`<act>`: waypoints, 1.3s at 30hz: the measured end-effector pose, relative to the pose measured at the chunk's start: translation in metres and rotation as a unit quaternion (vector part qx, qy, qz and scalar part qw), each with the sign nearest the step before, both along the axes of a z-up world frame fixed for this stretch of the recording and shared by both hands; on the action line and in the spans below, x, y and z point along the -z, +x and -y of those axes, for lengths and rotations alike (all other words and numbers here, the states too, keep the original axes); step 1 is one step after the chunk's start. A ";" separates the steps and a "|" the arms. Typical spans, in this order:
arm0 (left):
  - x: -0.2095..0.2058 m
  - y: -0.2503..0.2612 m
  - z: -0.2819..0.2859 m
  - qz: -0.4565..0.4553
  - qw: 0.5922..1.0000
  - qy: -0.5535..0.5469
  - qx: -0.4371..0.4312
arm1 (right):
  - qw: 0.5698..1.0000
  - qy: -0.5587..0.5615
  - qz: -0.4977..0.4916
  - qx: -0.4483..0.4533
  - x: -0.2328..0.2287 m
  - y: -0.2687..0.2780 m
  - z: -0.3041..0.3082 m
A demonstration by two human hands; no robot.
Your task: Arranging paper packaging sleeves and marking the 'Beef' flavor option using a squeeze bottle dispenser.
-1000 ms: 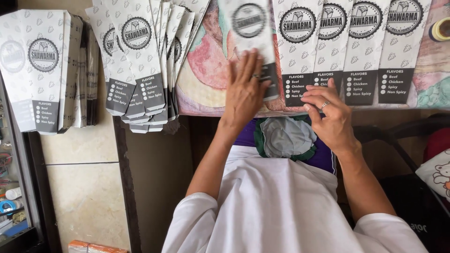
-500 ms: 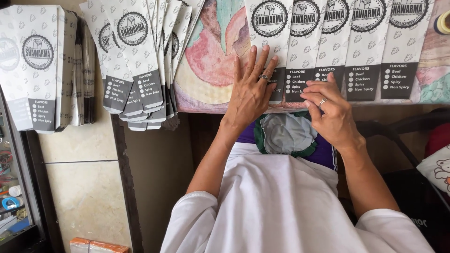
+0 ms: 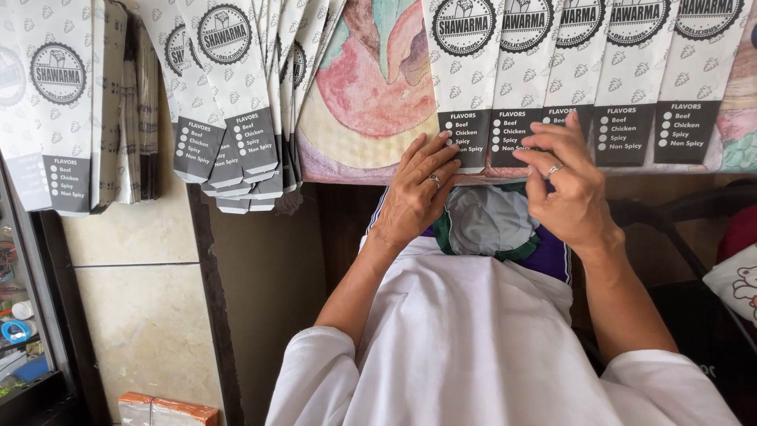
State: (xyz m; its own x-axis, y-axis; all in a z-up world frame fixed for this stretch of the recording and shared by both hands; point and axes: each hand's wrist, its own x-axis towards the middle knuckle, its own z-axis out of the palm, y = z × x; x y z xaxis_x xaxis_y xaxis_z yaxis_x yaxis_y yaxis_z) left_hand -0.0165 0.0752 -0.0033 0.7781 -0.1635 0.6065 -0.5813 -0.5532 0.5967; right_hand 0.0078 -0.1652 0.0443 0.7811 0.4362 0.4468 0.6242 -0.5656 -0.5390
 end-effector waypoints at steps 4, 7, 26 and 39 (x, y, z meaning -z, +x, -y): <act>-0.004 0.001 0.000 0.004 1.000 -0.011 -0.001 | 0.999 0.026 0.019 -0.025 0.005 -0.001 -0.028; -0.009 0.001 -0.001 0.015 1.000 -0.020 -0.001 | 0.997 0.018 0.055 -0.051 0.005 0.000 -0.046; -0.008 0.001 0.024 -0.081 0.984 -0.104 -0.123 | 0.991 0.105 -0.081 0.000 0.005 0.010 -0.052; -0.030 0.018 -0.063 -0.074 0.977 -0.107 -0.171 | 0.991 0.090 -0.099 0.011 0.018 0.008 -0.046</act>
